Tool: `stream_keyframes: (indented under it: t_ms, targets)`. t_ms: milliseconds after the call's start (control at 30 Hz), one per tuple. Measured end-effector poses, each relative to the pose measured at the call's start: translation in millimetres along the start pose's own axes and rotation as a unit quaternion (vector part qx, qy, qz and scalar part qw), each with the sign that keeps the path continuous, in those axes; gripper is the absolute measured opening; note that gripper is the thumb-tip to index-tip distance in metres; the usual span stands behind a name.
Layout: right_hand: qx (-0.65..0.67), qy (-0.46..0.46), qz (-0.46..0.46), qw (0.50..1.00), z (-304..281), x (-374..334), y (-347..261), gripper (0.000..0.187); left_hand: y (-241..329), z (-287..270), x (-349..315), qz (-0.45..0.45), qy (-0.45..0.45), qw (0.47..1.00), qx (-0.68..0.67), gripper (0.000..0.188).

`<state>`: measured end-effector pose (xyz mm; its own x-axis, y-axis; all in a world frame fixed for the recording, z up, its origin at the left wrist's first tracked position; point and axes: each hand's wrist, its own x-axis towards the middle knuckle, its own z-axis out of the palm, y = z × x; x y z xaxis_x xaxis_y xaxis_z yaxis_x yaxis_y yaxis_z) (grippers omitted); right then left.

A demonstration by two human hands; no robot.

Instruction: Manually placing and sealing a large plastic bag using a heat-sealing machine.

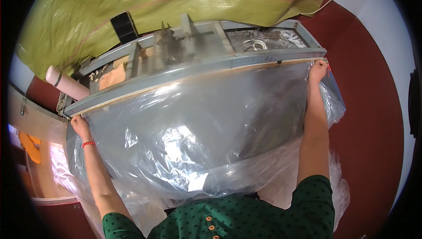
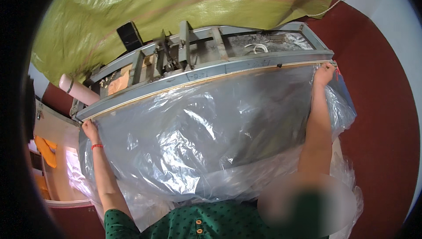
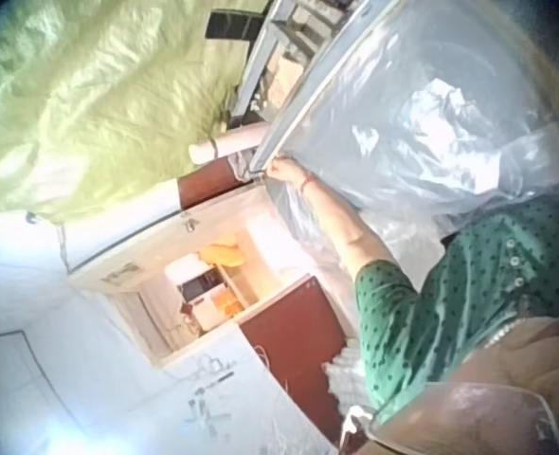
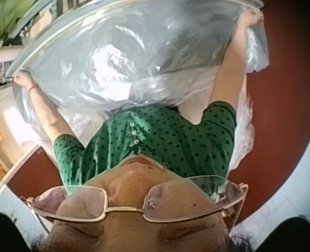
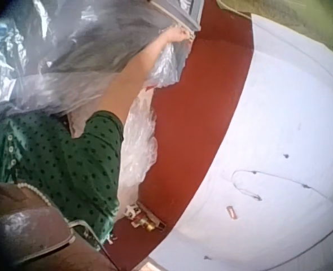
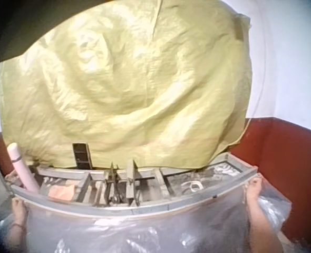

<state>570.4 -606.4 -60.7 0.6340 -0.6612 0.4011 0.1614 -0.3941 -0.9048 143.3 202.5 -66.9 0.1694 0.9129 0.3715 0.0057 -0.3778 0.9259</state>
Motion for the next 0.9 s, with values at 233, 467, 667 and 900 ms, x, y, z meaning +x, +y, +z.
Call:
stream_keyframes:
  t_ms: [233,467,667,900]
  targets:
    - [0.088,-0.133,0.008,0.987,-18,-17,-19,0.017,17,-4,-14,-0.041,-0.015,0.997,-0.065,0.008]
    - [-0.027,-0.121,-0.141,0.982,-112,-3,-29,0.023,87,-32,-69,0.054,-0.232,0.971,-0.006,0.003]
    - [-0.253,0.086,-0.289,0.919,-164,-15,-78,0.026,163,-55,-137,0.026,-0.294,0.951,-0.094,0.004]
    - [0.111,-0.491,-0.249,0.828,-67,-258,-262,0.027,219,-85,-178,0.036,-0.343,0.93,-0.128,0.003]
